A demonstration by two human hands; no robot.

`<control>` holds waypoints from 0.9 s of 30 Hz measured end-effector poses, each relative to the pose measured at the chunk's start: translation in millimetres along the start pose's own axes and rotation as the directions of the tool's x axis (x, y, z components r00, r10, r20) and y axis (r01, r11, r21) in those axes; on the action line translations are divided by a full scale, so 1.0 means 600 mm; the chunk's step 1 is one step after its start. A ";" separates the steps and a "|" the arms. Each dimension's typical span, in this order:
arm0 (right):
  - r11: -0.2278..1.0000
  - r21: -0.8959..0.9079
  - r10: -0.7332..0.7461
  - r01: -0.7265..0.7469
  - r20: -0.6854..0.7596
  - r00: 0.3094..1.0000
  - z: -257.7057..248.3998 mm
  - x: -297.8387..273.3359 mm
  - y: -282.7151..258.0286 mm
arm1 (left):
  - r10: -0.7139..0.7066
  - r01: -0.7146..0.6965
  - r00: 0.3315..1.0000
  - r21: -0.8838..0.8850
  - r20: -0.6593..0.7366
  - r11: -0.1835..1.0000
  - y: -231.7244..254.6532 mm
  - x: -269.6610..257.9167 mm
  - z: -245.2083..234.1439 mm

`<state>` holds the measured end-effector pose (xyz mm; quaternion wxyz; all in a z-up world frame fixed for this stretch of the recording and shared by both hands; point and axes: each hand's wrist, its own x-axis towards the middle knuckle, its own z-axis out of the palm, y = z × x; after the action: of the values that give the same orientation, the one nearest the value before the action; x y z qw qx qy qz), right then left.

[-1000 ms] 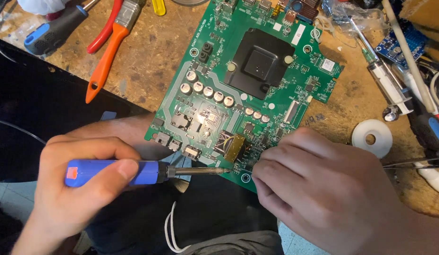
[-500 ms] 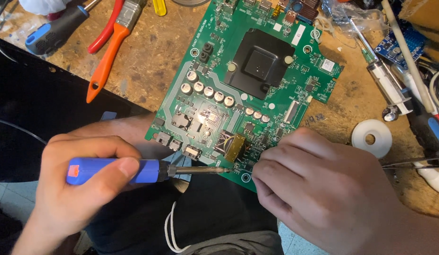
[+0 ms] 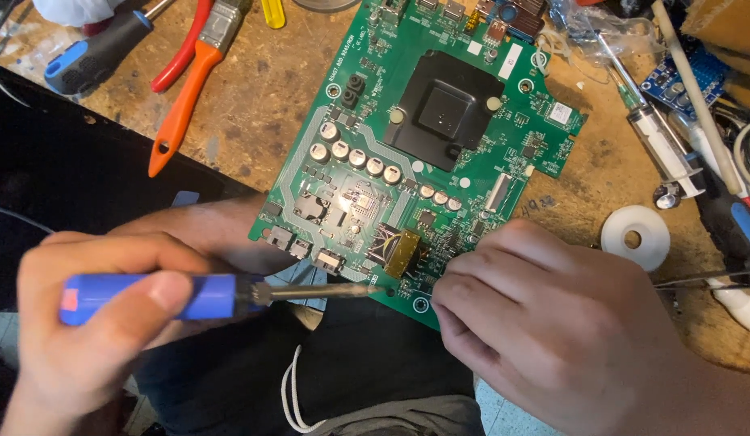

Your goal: Soldering connector pins onto a printed circuit board using a soldering iron and tweezers.

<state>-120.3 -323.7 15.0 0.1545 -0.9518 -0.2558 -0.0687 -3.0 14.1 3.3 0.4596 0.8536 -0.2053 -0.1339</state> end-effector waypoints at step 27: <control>0.993 -0.057 0.101 -0.104 -0.050 0.994 -0.012 0.022 -0.009 | 0.253 -0.227 0.967 0.355 -0.028 0.907 -0.086 -0.237 0.146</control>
<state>-111.9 -315.4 25.9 0.1353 -0.9660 -0.2008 -0.0909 -153.0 42.9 -81.6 0.3211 0.8942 -0.3120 -0.0064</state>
